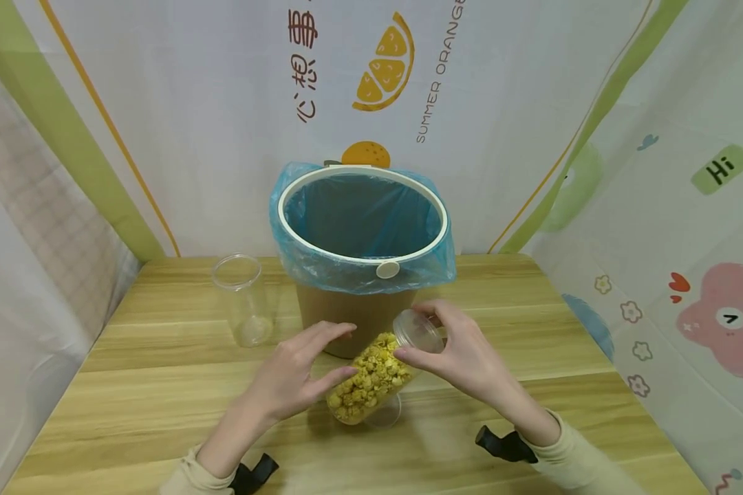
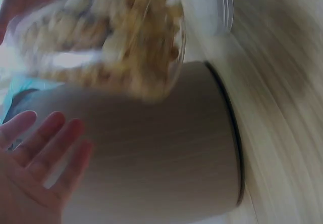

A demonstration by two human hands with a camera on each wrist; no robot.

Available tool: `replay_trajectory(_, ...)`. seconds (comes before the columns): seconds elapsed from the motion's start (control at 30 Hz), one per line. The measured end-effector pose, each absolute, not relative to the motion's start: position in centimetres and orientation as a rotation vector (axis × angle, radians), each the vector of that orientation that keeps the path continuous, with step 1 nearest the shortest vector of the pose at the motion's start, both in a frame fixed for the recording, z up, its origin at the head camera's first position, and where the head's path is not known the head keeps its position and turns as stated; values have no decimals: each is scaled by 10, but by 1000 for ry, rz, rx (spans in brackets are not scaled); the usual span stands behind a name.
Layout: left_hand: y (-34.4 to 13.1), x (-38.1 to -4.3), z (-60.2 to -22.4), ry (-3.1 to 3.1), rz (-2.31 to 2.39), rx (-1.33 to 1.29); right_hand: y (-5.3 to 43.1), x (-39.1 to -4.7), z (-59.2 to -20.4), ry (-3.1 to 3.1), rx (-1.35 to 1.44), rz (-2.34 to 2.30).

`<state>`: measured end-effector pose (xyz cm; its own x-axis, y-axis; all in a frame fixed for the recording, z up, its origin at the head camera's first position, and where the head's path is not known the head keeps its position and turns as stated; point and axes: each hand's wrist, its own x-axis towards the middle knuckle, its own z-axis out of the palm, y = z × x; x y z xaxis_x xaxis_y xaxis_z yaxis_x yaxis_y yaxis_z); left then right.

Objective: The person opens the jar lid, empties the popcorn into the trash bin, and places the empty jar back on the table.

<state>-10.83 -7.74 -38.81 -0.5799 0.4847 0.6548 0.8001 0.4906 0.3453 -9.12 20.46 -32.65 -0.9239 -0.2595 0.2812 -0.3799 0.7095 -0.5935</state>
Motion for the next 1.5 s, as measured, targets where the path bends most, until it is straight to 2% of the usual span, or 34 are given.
replay_trajectory(0.57, -63, -97, -387, -2556, -890, -1109, 178, -82, -332, -2638, 595, 1249)
replay_trajectory(0.9, -61, -99, -389, -2464, -708, -1089, 184, -87, -330, -2623, 762, 1137)
replay_trajectory(1.1, -62, -100, -391, -2390, -577, -1067, 187, -87, -328, -2722, 696, 914)
replay_trajectory(1.33, -62, -101, -391, -2320, -469, -1030, 186, -88, -327, -2840, 609, 952)
replay_trajectory(1.5, -62, -102, -391, -2285, -437, -1024, 186, -88, -328, -2817, 654, 1003)
